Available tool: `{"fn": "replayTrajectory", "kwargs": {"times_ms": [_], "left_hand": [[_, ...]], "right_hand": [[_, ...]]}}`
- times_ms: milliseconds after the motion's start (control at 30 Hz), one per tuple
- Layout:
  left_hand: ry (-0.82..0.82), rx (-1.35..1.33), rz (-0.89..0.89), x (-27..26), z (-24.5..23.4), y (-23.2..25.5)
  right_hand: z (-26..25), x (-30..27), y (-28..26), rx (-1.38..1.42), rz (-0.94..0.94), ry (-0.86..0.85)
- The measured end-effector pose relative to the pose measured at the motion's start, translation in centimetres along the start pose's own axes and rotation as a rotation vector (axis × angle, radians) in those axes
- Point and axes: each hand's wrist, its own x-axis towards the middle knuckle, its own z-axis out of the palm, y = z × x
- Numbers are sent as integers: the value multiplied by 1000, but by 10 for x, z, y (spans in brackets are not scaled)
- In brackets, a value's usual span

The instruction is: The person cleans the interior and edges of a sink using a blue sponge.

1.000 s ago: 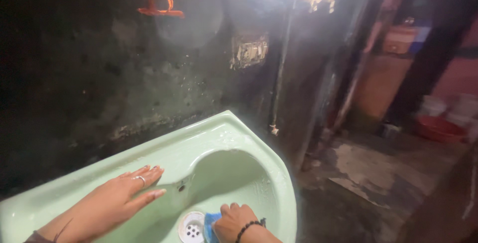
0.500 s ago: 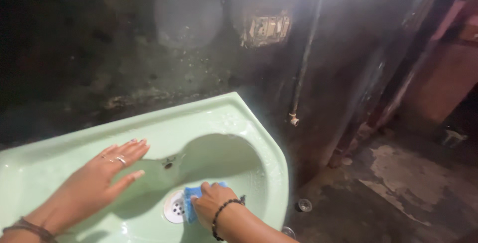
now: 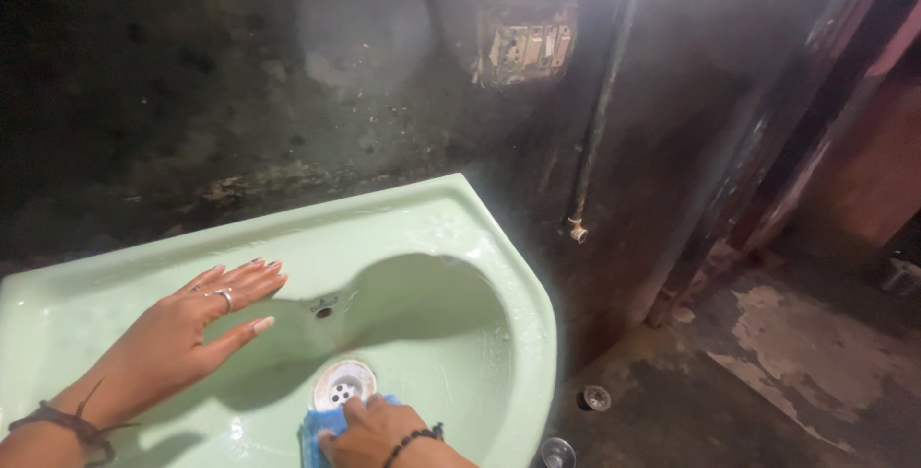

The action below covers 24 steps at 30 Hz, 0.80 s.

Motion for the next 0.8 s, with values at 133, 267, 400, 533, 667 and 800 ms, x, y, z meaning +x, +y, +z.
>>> {"fn": "replayTrajectory", "kwargs": {"times_ms": [133, 267, 400, 533, 667, 800], "left_hand": [[-9, -23, -16, 0, 0, -3], [-28, -27, 0, -2, 2, -8], [-34, -57, 62, -2, 0, -19], [-138, -108, 30, -2, -7, -26], [-220, -120, 52, 1, -12, -37], [-234, -94, 169, 2, -12, -52]], "right_hand": [[-18, 19, -7, 24, 72, -17], [-18, 25, -10, 24, 180, 145], [-23, 25, -10, 55, 365, 219], [-44, 24, -22, 144, 531, 154], [-49, 13, -40, 62, 446, 163], [-47, -2, -60, -40, 407, 110]]}}
